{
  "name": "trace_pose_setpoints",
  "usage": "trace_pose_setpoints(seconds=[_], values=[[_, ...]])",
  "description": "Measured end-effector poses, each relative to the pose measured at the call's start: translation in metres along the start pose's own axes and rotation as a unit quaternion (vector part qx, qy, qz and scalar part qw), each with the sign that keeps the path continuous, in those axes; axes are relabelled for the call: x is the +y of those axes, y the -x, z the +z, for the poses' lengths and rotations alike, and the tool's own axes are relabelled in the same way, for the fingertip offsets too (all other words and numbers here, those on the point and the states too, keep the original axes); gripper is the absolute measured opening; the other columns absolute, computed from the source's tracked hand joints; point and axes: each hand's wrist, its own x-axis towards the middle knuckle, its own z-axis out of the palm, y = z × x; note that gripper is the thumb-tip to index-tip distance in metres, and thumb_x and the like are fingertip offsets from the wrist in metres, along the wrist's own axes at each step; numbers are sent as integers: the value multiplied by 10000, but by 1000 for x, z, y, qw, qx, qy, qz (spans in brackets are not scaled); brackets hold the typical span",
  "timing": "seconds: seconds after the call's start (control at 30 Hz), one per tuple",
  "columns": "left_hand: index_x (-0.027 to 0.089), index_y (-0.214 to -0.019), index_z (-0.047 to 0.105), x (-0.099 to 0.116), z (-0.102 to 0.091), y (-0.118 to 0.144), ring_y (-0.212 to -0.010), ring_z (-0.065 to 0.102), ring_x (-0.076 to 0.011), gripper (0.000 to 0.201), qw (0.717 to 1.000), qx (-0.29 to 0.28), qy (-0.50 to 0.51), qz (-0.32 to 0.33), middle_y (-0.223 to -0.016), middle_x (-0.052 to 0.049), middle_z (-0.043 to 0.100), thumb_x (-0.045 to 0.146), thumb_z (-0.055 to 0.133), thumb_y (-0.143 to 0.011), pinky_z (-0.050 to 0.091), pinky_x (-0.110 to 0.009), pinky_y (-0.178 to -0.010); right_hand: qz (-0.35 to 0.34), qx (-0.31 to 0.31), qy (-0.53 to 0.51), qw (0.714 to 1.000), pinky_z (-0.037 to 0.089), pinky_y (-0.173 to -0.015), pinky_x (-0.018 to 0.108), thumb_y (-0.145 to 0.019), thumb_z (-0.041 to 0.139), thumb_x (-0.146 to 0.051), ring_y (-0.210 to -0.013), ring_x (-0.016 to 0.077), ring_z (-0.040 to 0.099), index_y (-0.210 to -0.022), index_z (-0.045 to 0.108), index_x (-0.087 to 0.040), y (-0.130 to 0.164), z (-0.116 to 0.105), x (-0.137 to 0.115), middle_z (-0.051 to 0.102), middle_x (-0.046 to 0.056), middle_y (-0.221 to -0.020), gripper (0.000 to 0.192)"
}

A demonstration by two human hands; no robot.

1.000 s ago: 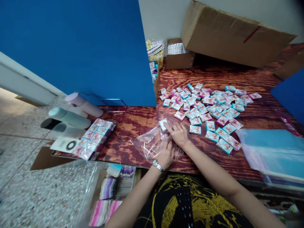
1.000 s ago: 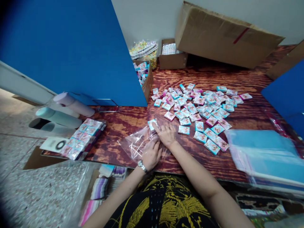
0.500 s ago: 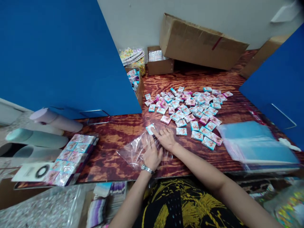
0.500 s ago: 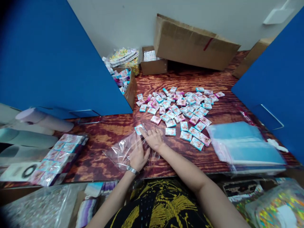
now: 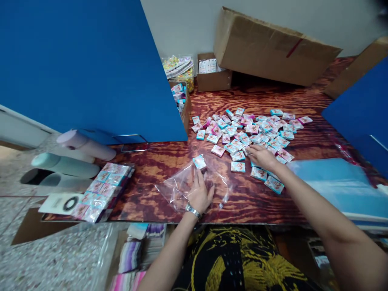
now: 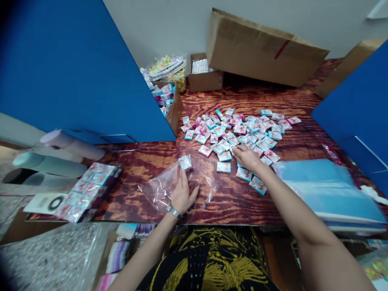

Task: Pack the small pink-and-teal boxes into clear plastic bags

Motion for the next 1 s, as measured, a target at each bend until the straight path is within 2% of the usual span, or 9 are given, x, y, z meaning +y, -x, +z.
trace_pose_setpoints(seconds=[0.13, 0.27, 0.4, 0.5, 0.57, 0.7, 0.83, 0.93, 1.0], values=[[89, -1496, -96, -2, -1, -1, -1230, 515, -334, 917, 1000, -19, 0, -17, -1523, -253, 224, 455, 485, -888, 574, -350, -721, 52, -96, 23, 994, 446, -852, 327, -805, 553, -223, -1059, 237, 556, -1216, 570, -206, -12, -3, -2, 529, 99, -1305, 412], [70, -1495, -85, -2, -2, -3, -1227, 514, -342, 911, 1000, -26, 8, -15, -1511, -251, 260, 467, 470, -892, 573, -371, -733, 112, -141, 81, 980, 443, -755, 345, -827, 546, -344, -979, 274, 560, -1183, 548, -218, -18, -17, -18, 579, 106, -1182, 378], [86, -1495, -100, -2, -2, -3, -1207, 532, -328, 913, 999, -25, 20, -12, -1526, -251, 216, 461, 473, -891, 569, -342, -709, 127, -109, 96, 981, 425, -783, 365, -866, 504, -414, -987, 302, 541, -1226, 532, -197, -18, -32, -20, 602, 133, -1046, 421], [82, -1494, -101, -2, 0, -2, -1201, 539, -320, 911, 1000, -23, 14, -13, -1523, -258, 217, 456, 472, -892, 566, -336, -716, 130, -44, 14, 990, 426, -784, 329, -902, 456, -457, -925, 252, 562, -1370, 419, -223, -30, -38, -29, 573, 115, -1055, 525], [78, -1493, -101, -3, 1, -2, -1212, 530, -323, 907, 1000, -20, 4, -15, -1518, -255, 236, 457, 466, -895, 566, -337, -714, 114, -29, -31, 993, 428, -786, 310, -936, 400, -444, -907, 227, 570, -1424, 356, -243, -45, -35, -45, 558, 103, -1058, 530], [80, -1486, -133, -5, 3, -1, -1186, 552, -321, 896, 1000, -15, -19, -3, -1514, -252, 250, 467, 437, -913, 565, -322, -675, 88, -108, 15, 990, 437, -772, 326, -944, 398, -414, -996, 263, 558, -1364, 445, -289, -64, -20, -82, 538, 125, -1120, 441], [86, -1472, -186, -7, 4, -1, -1144, 583, -307, 910, 999, -1, -34, 6, -1504, -272, 254, 452, 438, -920, 541, -276, -582, 67, -158, 30, 985, 446, -778, 350, -931, 435, -364, -1000, 272, 568, -1352, 444, -286, -62, -14, -92, 546, 142, -1144, 428], [82, -1462, -211, -6, 5, -1, -1063, 628, -295, 921, 999, -5, -41, 6, -1504, -284, 240, 438, 443, -920, 540, -285, -578, 82, -104, -50, 990, 435, -840, 339, -950, 393, -384, -1003, 243, 576, -1387, 391, -254, -70, -16, -83, 574, 128, -1156, 456], [87, -1457, -226, -4, 4, -1, -966, 664, -278, 929, 999, -14, -48, -4, -1508, -286, 226, 441, 443, -919, 537, -292, -556, 127, -47, -117, 984, 421, -881, 314, -956, 372, -403, -1054, 225, 562, -1401, 361, -251, -85, -15, -78, 586, 97, -1189, 470]])
